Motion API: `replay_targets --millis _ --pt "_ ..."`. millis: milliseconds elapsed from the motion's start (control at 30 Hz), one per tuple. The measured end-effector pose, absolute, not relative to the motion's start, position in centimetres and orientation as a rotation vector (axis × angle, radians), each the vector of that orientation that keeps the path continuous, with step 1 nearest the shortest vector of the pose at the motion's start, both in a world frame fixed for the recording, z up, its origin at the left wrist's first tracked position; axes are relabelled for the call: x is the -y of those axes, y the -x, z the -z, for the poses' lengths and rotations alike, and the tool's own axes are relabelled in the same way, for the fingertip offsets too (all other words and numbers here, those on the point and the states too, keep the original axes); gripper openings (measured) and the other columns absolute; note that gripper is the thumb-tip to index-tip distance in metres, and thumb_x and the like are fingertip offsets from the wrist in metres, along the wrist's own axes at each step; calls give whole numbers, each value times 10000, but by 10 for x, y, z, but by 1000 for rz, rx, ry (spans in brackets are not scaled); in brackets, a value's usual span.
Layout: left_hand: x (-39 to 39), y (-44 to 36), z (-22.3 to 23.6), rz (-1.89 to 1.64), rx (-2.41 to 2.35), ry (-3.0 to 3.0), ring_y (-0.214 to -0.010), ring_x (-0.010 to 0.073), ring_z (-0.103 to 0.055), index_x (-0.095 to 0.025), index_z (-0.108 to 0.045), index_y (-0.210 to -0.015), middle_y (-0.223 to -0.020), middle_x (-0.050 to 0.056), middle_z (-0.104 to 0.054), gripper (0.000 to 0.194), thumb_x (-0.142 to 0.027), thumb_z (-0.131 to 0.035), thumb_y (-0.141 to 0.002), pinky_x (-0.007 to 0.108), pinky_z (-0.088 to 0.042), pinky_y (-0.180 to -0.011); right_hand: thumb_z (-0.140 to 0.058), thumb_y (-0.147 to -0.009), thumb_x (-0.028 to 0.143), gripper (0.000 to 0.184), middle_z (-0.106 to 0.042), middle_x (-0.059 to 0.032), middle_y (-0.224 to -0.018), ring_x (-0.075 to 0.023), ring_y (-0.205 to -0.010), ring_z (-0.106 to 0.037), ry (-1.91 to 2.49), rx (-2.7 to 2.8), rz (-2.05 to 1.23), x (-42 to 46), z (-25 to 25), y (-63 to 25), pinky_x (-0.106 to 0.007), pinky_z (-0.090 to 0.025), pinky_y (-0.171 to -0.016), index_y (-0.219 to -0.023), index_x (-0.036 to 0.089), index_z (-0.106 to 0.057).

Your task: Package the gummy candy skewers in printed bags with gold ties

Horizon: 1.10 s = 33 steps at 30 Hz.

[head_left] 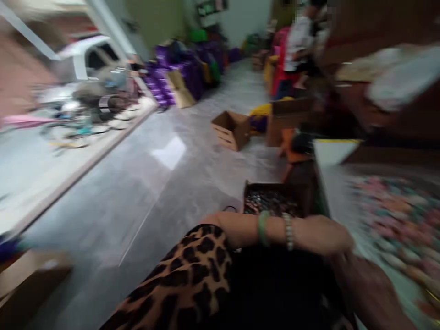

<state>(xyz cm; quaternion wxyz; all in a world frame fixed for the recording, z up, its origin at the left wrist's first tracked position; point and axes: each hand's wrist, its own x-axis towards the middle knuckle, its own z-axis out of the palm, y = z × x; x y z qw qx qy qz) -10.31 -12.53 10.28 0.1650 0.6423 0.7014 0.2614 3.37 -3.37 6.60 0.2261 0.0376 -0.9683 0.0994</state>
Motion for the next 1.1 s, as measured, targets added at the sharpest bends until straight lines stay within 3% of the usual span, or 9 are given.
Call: replay_targets --millis 133,200,267,400,533,733,800,933,1100 --pt "144 84 -81 -1040 -1903 -1701 -911 213 -631 -160 -616 -895 -924 138 -670 276 -129 -347 -945 349 -488 -876 -476 -852 324 211 -405 15 -517 -118 -441 -317 725 2312 -1413 45 -90 -20 -268 -263 -444 -675 212 -505" --pt "149 82 -66 -1348 -1965 -1233 -910 216 -630 -191 -600 -921 -913 111 -663 222 -287 -403 -958 361 -485 -875 -412 -859 349 234 -373 32 -508 -110 -407 -273 854 2182 -1504 50 -87 -12 -260 -284 -423 -665 226 -456" --pt "151 83 -51 -1473 -1678 -768 -877 205 -644 -205 -567 -1020 -947 90 -663 328 -489 -424 -940 346 -512 -807 -376 -867 350 235 -358 42 -511 -107 -396 -251 849 2022 -1737 56 -75 -14 -258 -303 -421 -671 233 -429" --pt "155 92 -26 -910 -824 -437 -681 254 -674 -158 -548 -997 -820 118 -670 742 -835 -345 -774 379 -531 -599 -480 -864 407 252 -492 -3 -591 -139 -535 -444 846 2184 -1405 67 -49 -43 -261 -373 -537 -694 224 -513" --pt "153 100 -17 -700 -771 -607 -483 150 -570 -173 -548 -978 -660 17 -610 531 -625 -667 -727 257 -435 -488 -562 -807 353 208 -542 -24 -627 -151 -622 -491 894 2309 -1311 63 -38 -75 -282 -392 -631 -656 210 -551" --pt "134 107 -44 -575 -1252 -1497 -695 150 -556 -224 -651 -822 -734 -15 -613 176 -397 -622 -807 241 -370 -662 -591 -769 479 298 -517 16 -589 -94 -433 -372 1170 1614 -2496 54 -36 -94 -246 -305 -458 -782 181 -581" --pt "130 112 -48 -431 -1387 -1638 -741 174 -578 -248 -665 -790 -734 4 -640 200 -413 -570 -849 251 -357 -692 -543 -824 464 279 -563 1 -614 -113 -457 -453 1205 1858 -2369 60 -34 -92 -249 -352 -483 -792 191 -589" --pt "128 136 -34 -22 -1581 -1676 -776 204 -623 -302 -689 -838 -764 13 -677 184 -429 -557 -852 263 -356 -694 -548 -847 288 117 -640 -27 -661 -174 -624 -599 1360 2432 -1547 67 -28 -87 -267 -403 -602 -764 223 -599" --pt "117 163 -13 394 -2185 -1602 -942 334 -635 -182 -663 -1065 -1001 176 -690 291 -343 -520 -869 411 -411 -817 -492 -881 310 144 -688 -14 -786 -159 -661 -629 1547 1989 -1148 18 -33 -109 -284 -456 -703 -875 241 -618"
